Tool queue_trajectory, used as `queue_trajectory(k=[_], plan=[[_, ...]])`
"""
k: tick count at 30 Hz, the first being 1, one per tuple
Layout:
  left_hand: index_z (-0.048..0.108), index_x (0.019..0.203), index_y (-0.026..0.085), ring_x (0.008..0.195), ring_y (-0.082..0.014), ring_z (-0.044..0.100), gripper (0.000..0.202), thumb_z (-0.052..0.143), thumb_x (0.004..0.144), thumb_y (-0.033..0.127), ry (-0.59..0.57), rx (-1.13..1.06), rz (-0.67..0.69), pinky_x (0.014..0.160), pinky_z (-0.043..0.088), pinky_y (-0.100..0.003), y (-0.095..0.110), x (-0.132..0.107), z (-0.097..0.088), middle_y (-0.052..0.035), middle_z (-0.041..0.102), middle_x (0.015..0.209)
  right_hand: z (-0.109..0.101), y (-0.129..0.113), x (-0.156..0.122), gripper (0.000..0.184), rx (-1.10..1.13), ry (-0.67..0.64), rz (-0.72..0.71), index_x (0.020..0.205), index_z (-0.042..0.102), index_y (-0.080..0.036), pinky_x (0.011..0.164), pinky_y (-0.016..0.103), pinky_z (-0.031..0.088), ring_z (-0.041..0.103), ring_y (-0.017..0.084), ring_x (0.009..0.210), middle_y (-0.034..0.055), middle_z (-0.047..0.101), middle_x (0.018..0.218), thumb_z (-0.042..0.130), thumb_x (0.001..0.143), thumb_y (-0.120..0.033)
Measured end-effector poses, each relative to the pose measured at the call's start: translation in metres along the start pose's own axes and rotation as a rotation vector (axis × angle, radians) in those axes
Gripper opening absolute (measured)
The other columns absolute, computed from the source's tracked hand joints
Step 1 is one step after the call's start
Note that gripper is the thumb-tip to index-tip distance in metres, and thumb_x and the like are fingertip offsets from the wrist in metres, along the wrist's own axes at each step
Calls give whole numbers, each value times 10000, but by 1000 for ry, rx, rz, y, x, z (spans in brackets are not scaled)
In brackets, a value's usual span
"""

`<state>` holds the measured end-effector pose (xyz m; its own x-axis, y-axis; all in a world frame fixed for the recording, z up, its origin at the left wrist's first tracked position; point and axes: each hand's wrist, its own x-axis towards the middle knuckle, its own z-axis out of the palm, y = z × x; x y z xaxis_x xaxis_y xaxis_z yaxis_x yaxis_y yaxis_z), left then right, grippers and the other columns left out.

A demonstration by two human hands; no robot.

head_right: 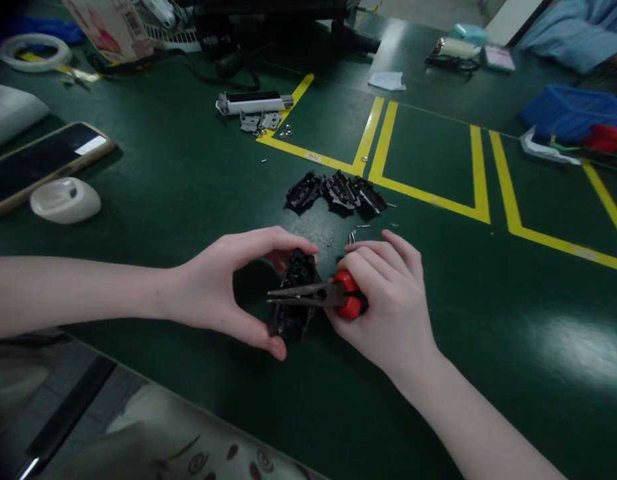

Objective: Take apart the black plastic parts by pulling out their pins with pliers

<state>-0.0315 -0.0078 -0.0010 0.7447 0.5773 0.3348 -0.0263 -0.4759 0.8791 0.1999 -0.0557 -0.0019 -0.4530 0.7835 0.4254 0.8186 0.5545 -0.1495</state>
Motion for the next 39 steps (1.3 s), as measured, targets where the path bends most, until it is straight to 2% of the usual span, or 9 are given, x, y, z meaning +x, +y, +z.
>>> queue_trajectory(k=[5, 15, 20, 28, 33, 39], plan=[[545, 1299, 195, 1070, -270, 621, 816, 885, 589, 408, -4, 23, 44, 870, 558, -374, -2, 1, 1, -109, 635, 1225, 1, 0, 0, 176, -4, -14, -3, 801, 470, -274, 977, 612, 441, 679, 312, 887, 47, 670, 812, 597, 707, -197], [469, 1382, 185, 1168, -282, 574, 845, 859, 647, 329, -35, 50, 101, 906, 547, -365, -5, -2, 0, -127, 584, 1292, 1, 1, 1, 164, 17, -24, 2, 791, 480, -265, 969, 609, 452, 682, 303, 866, 53, 677, 817, 602, 698, -207], [465, 1388, 186, 1176, -271, 566, 766, 785, 714, 361, -37, 74, 93, 911, 550, -360, -4, -1, 1, -127, 572, 1313, 2, 1, 1, 171, 21, -14, 9, 795, 478, -268, 965, 596, 459, 681, 294, 855, 48, 682, 832, 607, 701, -208], [430, 1412, 173, 1204, -261, 549, 736, 728, 742, 243, -42, 61, 131, 943, 538, -350, -3, -1, 2, -123, 563, 1331, 3, 2, 1, 171, 0, 11, -32, 812, 500, -241, 972, 558, 466, 675, 275, 833, 53, 674, 822, 626, 701, -208], [433, 1403, 192, 1209, -260, 553, 726, 742, 755, 304, -43, 44, 114, 945, 540, -344, -4, -1, 1, -117, 549, 1354, 3, 1, 0, 168, -7, 17, -28, 830, 500, -244, 975, 548, 467, 670, 269, 840, 43, 666, 833, 621, 716, -224], [433, 1408, 194, 1183, -278, 576, 787, 782, 731, 389, -24, 26, 61, 926, 548, -353, -4, -3, 1, -123, 550, 1338, 3, 0, -1, 196, -8, 49, -17, 857, 499, -234, 961, 536, 464, 653, 286, 828, 78, 649, 827, 627, 710, -212]])
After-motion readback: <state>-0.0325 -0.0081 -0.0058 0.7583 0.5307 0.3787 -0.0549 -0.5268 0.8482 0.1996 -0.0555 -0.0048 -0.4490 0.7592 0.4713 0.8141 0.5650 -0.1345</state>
